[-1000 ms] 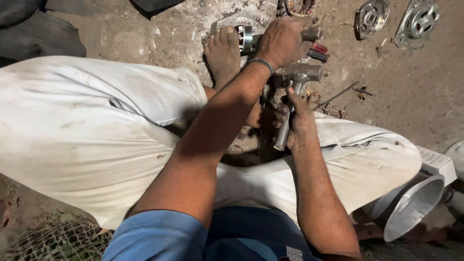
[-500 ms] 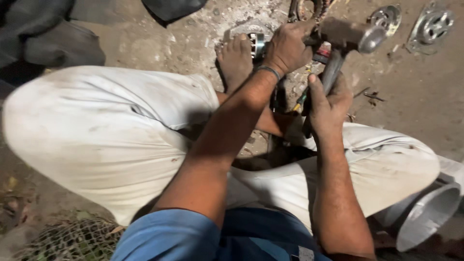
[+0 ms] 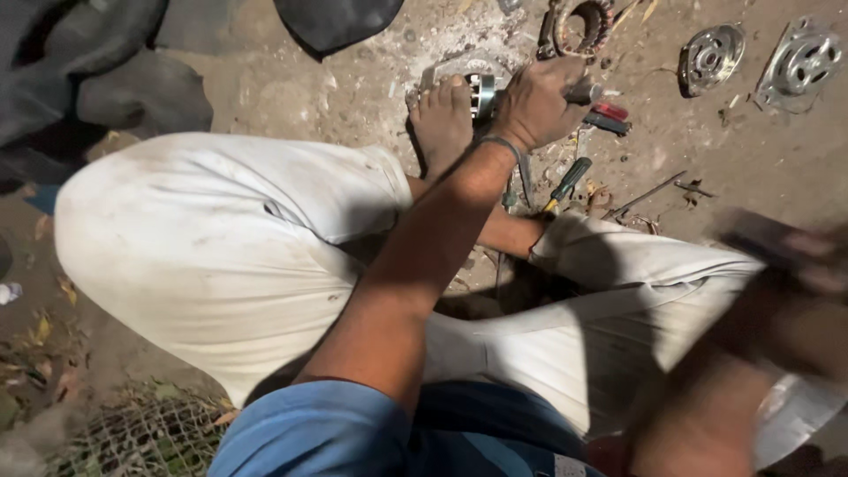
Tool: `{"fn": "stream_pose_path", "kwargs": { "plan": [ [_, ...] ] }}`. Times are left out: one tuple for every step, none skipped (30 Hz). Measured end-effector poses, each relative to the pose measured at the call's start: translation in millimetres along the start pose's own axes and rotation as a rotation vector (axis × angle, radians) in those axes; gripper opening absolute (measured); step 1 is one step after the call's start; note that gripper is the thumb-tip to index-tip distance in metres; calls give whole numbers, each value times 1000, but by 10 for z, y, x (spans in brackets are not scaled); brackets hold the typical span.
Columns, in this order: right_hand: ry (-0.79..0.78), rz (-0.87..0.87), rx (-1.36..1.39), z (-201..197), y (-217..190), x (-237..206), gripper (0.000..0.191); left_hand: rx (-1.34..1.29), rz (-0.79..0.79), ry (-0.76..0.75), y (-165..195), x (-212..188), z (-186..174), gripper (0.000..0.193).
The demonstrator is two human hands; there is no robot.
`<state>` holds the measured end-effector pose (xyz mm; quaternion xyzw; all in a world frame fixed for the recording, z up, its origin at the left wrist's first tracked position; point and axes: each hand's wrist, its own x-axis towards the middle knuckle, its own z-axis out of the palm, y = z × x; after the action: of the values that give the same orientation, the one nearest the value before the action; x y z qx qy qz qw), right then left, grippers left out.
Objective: The person sits on the ground and hammers a metal hub assembly, holding the part steady with their foot while striking it with a hammer to seat a component. They reposition the part and continue hammering, with other metal plates and tools scattered on the ground around them.
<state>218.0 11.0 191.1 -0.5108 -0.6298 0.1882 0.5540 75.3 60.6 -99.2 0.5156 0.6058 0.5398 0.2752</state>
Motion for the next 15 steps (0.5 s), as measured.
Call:
{"fn": "stream_pose_path", "kwargs": {
  "plan": [
    [-127, 98, -16, 167, 99, -168, 20, -1, -12, -21, 33, -4, -39, 24],
    [-341, 256, -93, 324, 247, -362, 21, -5, -25, -41, 65, -10, -68, 23],
    [-577, 439, -153, 423, 411, -554, 21, -12, 9, -24, 65, 28, -114, 22],
    [-616, 616, -147, 396, 552, -682, 22, -18, 36, -12, 70, 45, -156, 22],
    [-589, 779, -112, 309, 685, -794, 22, -27, 51, -3, 78, 18, -179, 22],
    [-539, 884, -77, 171, 769, -867, 23, -32, 73, -23, 79, 31, -185, 19],
    [-478, 932, -31, 41, 840, -908, 21, -37, 96, -42, 71, 33, -183, 18],
    [-419, 990, 8, -105, 854, -947, 18, -46, 106, -66, 78, -1, -162, 17],
    [-364, 1047, 51, -206, 861, -955, 17, -2, 64, -139, 98, -21, -104, 14],
    [-340, 1072, 63, -264, 858, -953, 18, 48, 24, -208, 120, -36, -38, 11],
    [-314, 1099, 75, -289, 839, -937, 19, 97, -16, -281, 136, -69, 6, 9],
    [-285, 1123, 89, -272, 824, -923, 21, 98, 28, -256, 146, -98, 44, 14],
    [-265, 1167, 133, -228, 815, -903, 19, 100, 74, -231, 164, -121, 74, 19],
    [-243, 1217, 173, -155, 823, -883, 18, 100, 115, -213, 181, -152, 98, 23],
    [-215, 1271, 210, -95, 828, -874, 17, 95, 130, -209, 198, -162, 120, 25]
  ]
}}
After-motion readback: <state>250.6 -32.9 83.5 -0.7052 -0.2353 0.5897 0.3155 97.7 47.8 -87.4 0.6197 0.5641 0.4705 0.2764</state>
